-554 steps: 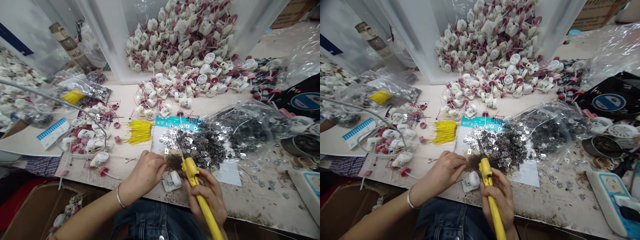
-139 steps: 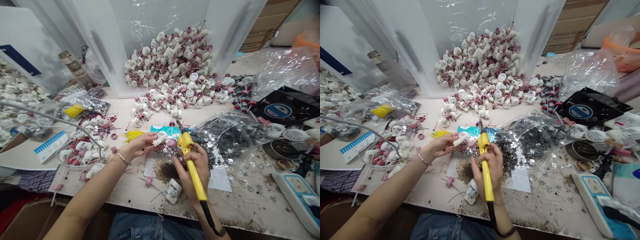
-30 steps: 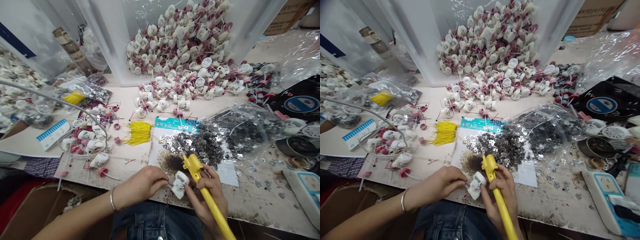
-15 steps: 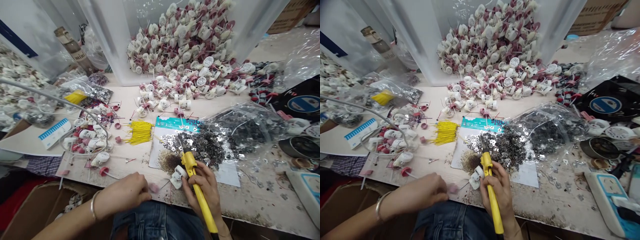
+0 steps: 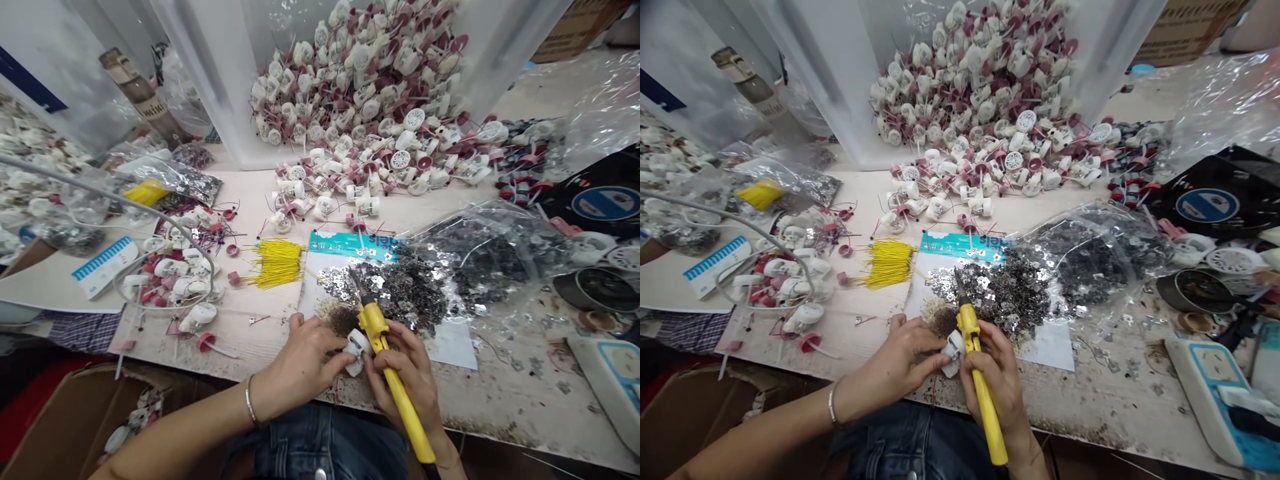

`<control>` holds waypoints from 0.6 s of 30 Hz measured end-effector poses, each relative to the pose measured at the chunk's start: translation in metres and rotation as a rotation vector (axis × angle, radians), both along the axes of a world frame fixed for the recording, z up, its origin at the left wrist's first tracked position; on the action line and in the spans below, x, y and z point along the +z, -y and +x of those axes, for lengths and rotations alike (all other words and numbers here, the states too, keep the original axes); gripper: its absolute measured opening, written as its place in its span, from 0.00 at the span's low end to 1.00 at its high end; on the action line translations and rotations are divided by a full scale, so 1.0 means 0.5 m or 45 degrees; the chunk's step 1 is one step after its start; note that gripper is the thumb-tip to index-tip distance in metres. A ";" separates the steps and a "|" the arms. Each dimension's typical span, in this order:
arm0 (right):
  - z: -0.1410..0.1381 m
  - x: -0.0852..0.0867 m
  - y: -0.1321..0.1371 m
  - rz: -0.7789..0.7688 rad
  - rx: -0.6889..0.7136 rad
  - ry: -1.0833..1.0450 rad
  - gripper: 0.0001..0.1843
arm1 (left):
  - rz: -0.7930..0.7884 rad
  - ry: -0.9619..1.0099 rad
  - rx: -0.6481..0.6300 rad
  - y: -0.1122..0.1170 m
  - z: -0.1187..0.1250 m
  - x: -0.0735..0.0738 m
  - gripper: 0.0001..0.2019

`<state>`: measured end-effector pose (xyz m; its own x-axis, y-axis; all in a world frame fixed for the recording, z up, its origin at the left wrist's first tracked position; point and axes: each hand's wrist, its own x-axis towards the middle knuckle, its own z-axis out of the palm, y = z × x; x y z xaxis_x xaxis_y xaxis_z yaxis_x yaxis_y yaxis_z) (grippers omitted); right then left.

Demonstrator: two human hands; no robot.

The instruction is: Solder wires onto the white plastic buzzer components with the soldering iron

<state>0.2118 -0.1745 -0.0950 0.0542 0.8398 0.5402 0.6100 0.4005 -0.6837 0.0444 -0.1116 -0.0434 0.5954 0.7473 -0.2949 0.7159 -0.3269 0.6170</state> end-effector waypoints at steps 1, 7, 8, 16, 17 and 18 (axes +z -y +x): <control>0.001 0.000 0.000 -0.001 0.016 0.001 0.10 | 0.006 -0.016 0.002 0.000 0.000 0.000 0.12; 0.002 -0.001 0.004 -0.003 -0.001 0.012 0.09 | 0.107 0.009 0.023 0.010 -0.004 -0.005 0.07; 0.002 -0.001 0.005 -0.003 -0.004 0.014 0.09 | 0.133 0.033 0.030 0.014 -0.007 -0.004 0.05; 0.007 -0.003 0.007 0.029 -0.133 0.075 0.09 | 0.385 0.161 -0.298 0.051 -0.051 0.007 0.05; 0.008 0.000 0.007 0.027 -0.154 0.088 0.09 | 0.359 0.133 -0.387 0.057 -0.055 0.002 0.04; 0.010 0.004 0.006 0.026 -0.167 0.101 0.09 | 0.343 0.093 -0.443 0.063 -0.057 -0.005 0.04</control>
